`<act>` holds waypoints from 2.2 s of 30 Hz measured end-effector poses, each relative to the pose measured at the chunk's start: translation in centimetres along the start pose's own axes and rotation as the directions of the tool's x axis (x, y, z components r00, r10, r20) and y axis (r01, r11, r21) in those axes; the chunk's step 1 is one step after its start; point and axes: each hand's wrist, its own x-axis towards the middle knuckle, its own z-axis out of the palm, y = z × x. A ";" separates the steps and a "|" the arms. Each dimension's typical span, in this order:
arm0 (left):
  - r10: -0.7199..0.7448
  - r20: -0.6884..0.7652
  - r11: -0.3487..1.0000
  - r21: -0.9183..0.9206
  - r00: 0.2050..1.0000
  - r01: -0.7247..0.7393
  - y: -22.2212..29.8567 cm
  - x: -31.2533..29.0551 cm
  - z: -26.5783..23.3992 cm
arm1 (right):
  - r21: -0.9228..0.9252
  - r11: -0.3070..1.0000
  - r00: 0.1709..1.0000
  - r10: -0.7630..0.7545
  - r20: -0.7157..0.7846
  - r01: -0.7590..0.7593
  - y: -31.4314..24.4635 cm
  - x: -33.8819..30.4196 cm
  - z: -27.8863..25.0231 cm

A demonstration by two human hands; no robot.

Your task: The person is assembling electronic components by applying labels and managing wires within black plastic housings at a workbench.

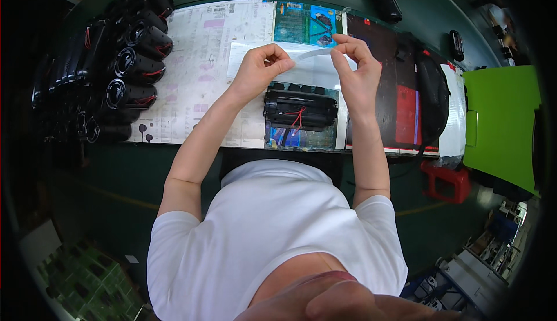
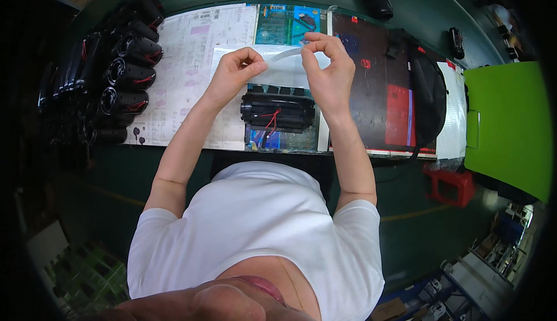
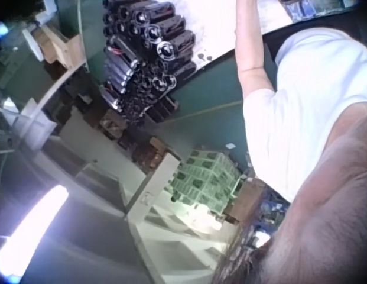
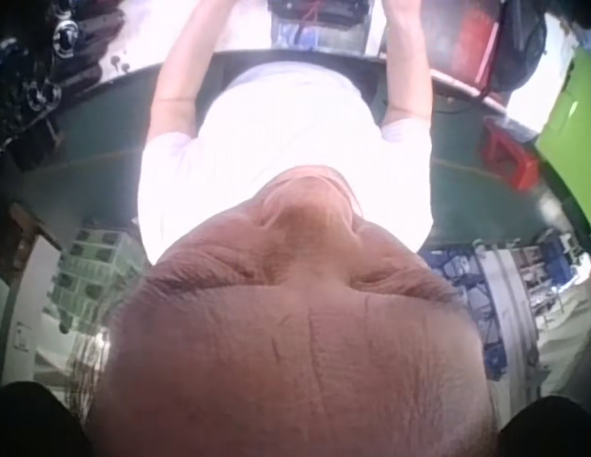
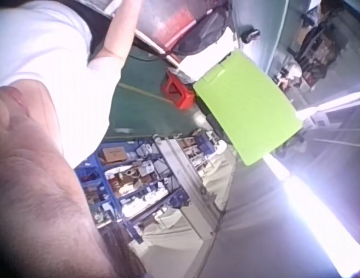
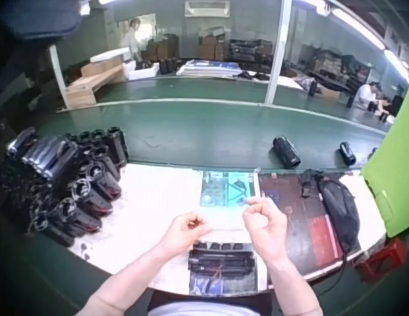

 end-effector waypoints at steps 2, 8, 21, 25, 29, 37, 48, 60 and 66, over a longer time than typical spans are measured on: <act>0.004 -0.028 0.998 -0.059 1.000 -0.006 0.2 -0.5 0.2 | 0.112 0.989 0.995 0.088 0.037 -0.092 -0.2 -1.0 -0.1; 0.256 0.105 0.806 0.525 0.961 -0.273 2.5 -4.6 -0.5 | 0.170 0.962 0.975 0.199 0.098 -0.214 1.3 -6.8 -1.7; 0.381 0.173 0.629 0.671 0.908 -0.392 2.8 -7.2 1.0 | -0.066 0.984 0.987 -0.163 0.009 0.163 2.0 -10.1 -0.9; 0.416 0.169 0.591 0.697 0.893 -0.407 2.8 -7.2 1.2 | -0.122 0.959 0.965 -0.260 -0.026 0.255 2.1 -10.3 -0.5; 0.439 0.156 0.551 0.731 0.885 -0.402 2.9 -7.3 1.5 | -0.166 0.945 0.958 -0.287 -0.015 0.281 1.9 -9.9 -0.4; 0.480 0.146 0.455 0.801 0.865 -0.389 2.7 -7.5 2.3 | -0.230 0.933 0.960 -0.278 0.026 0.276 1.2 -9.5 -1.1; 0.472 0.075 0.492 0.804 0.878 -0.333 2.9 -7.9 2.6 | -0.493 0.801 0.924 -0.189 0.331 0.340 -1.3 -7.2 -2.8; 0.240 0.113 0.777 0.573 0.964 -0.261 1.0 -9.4 0.8 | -0.458 0.549 0.680 -0.313 0.663 0.699 -3.6 -4.6 2.6; 0.271 0.093 0.751 0.602 0.958 -0.271 0.6 -9.4 0.2 | -0.364 0.609 0.664 -0.383 0.643 0.704 -3.3 -4.8 3.1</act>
